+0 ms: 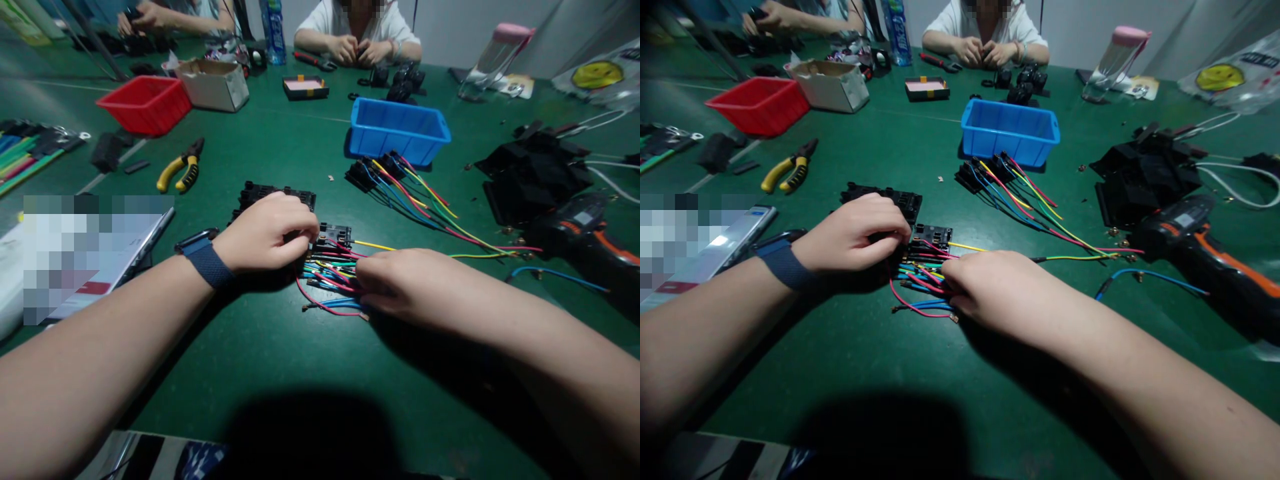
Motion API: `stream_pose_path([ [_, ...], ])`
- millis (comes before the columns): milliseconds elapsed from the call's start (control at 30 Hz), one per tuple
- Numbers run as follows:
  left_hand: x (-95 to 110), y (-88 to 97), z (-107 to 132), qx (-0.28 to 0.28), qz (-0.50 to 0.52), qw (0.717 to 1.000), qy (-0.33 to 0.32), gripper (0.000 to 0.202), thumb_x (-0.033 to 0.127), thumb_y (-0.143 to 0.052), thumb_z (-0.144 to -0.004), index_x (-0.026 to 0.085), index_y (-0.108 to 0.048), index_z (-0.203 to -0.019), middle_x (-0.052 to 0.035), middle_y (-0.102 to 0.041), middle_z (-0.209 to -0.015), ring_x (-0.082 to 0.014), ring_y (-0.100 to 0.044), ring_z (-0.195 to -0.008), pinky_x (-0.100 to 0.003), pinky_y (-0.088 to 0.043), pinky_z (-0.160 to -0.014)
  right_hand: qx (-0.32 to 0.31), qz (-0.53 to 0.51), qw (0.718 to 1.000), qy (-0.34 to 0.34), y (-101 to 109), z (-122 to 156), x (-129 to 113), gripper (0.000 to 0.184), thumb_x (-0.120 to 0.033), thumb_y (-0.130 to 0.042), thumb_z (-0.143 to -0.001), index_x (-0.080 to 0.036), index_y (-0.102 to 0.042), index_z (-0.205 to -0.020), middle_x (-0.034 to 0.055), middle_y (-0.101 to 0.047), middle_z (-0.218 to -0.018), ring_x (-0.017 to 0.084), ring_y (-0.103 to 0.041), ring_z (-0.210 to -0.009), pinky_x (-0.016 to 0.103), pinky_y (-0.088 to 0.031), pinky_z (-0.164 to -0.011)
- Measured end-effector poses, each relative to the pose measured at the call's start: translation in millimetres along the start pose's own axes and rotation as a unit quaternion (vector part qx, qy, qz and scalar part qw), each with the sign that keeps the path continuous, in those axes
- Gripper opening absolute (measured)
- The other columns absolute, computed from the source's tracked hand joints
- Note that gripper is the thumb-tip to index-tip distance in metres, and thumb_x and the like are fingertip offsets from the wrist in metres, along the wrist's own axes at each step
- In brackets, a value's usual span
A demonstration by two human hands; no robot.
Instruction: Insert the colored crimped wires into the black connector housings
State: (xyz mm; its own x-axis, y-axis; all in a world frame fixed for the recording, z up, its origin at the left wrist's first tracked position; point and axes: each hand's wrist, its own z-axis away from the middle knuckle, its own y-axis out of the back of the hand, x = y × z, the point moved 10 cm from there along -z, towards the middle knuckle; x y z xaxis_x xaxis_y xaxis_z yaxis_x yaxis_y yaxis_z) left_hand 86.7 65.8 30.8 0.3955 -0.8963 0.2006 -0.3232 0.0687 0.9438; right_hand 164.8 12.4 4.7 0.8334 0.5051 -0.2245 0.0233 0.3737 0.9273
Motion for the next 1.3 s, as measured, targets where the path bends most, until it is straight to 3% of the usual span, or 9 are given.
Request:
stream_pose_path([
  [300, 0, -0.1, 0, -0.005, -0.001, 1.000, 0.006, 0.021, 0.022, -0.041, -0.080, 0.017, -0.061, -0.078, -0.0048, -0.065, -0.078, -0.0181, -0.055, -0.076, -0.032, -0.038, -0.074, 0.005, -0.171, 0.985, 0.003, 15, 5, 8, 0.009, -0.024, -0.055, -0.078, -0.019, -0.055, -0.071, -0.0030, -0.053, -0.059, 0.009, -0.043, -0.051, 0.022, -0.030, -0.047],
  [467, -1, 0.1, 0, -0.004, -0.003, 1.000, 0.009, 0.020, 0.022, -0.041, -0.080, 0.017, -0.061, -0.078, -0.0052, -0.064, -0.078, -0.0182, -0.054, -0.075, -0.032, -0.038, -0.072, 0.102, -0.327, 0.938, -0.048, 36, 7, 27, 0.009, -0.024, -0.058, -0.077, -0.019, -0.054, -0.071, -0.0029, -0.053, -0.062, 0.010, -0.047, -0.055, 0.023, -0.037, -0.051],
  [567, -1, 0.4, 0, -0.003, 0.001, 1.000, 0.007, 0.020, 0.021, -0.042, -0.079, 0.017, -0.061, -0.078, -0.0053, -0.064, -0.078, -0.0184, -0.054, -0.075, -0.032, -0.038, -0.072, 0.189, -0.383, 0.901, -0.077, 50, 12, 44, 0.010, -0.027, -0.061, -0.075, -0.020, -0.055, -0.072, -0.0027, -0.053, -0.062, 0.010, -0.046, -0.053, 0.024, -0.036, -0.048],
  [633, -1, 0.2, 0, -0.005, 0.002, 1.000, 0.007, 0.019, 0.021, -0.042, -0.079, 0.017, -0.061, -0.078, -0.0054, -0.064, -0.078, -0.0187, -0.055, -0.075, -0.032, -0.038, -0.072, 0.236, -0.404, 0.879, -0.088, 56, 15, 53, 0.011, -0.028, -0.062, -0.075, -0.020, -0.056, -0.073, -0.0033, -0.051, -0.061, 0.009, -0.044, -0.051, 0.024, -0.033, -0.047],
  [800, -1, -0.3, 0, -0.006, 0.000, 1.000, 0.007, 0.020, 0.021, -0.042, -0.079, 0.017, -0.061, -0.078, -0.0053, -0.064, -0.079, -0.0189, -0.055, -0.076, -0.032, -0.038, -0.073, 0.286, -0.440, 0.846, -0.094, 59, 18, 63, 0.008, -0.026, -0.061, -0.077, -0.021, -0.055, -0.074, -0.0044, -0.048, -0.058, 0.010, -0.041, -0.048, 0.025, -0.031, -0.045],
  [967, -1, -0.1, 0, -0.006, -0.003, 1.000, 0.010, 0.020, 0.022, -0.041, -0.080, 0.018, -0.060, -0.079, -0.0048, -0.064, -0.079, -0.0184, -0.055, -0.076, -0.032, -0.038, -0.073, 0.415, -0.428, 0.801, -0.056, 82, 38, 66, 0.008, -0.023, -0.059, -0.079, -0.022, -0.052, -0.076, -0.0039, -0.049, -0.066, 0.009, -0.041, -0.050, 0.024, -0.030, -0.046],
  [1033, -1, 0.0, -1, -0.006, -0.003, 1.000, 0.009, 0.020, 0.023, -0.041, -0.080, 0.018, -0.060, -0.078, -0.0047, -0.064, -0.078, -0.0183, -0.055, -0.075, -0.032, -0.038, -0.073, 0.397, -0.412, 0.819, -0.050, 83, 36, 62, 0.009, -0.023, -0.061, -0.077, -0.022, -0.052, -0.076, -0.0036, -0.050, -0.067, 0.009, -0.041, -0.052, 0.024, -0.030, -0.047],
  [1200, -1, -0.6, -1, -0.012, -0.006, 1.000, 0.016, 0.021, 0.023, -0.040, -0.079, 0.018, -0.061, -0.078, -0.0045, -0.064, -0.077, -0.0181, -0.055, -0.075, -0.032, -0.039, -0.074, 0.184, -0.268, 0.945, -0.022, 52, 9, 36, 0.005, -0.024, -0.058, -0.078, -0.021, -0.055, -0.080, -0.0026, -0.054, -0.068, 0.011, -0.046, -0.058, 0.024, -0.035, -0.051],
  [1300, -1, -0.6, -1, -0.012, -0.004, 1.000, 0.017, 0.021, 0.023, -0.040, -0.079, 0.018, -0.061, -0.078, -0.0044, -0.064, -0.077, -0.0182, -0.055, -0.075, -0.032, -0.039, -0.074, 0.140, -0.140, 0.980, 0.028, 44, 5, 19, 0.005, -0.018, -0.054, -0.079, -0.019, -0.058, -0.083, 0.0014, -0.060, -0.079, 0.012, -0.050, -0.067, 0.025, -0.037, -0.060],
])
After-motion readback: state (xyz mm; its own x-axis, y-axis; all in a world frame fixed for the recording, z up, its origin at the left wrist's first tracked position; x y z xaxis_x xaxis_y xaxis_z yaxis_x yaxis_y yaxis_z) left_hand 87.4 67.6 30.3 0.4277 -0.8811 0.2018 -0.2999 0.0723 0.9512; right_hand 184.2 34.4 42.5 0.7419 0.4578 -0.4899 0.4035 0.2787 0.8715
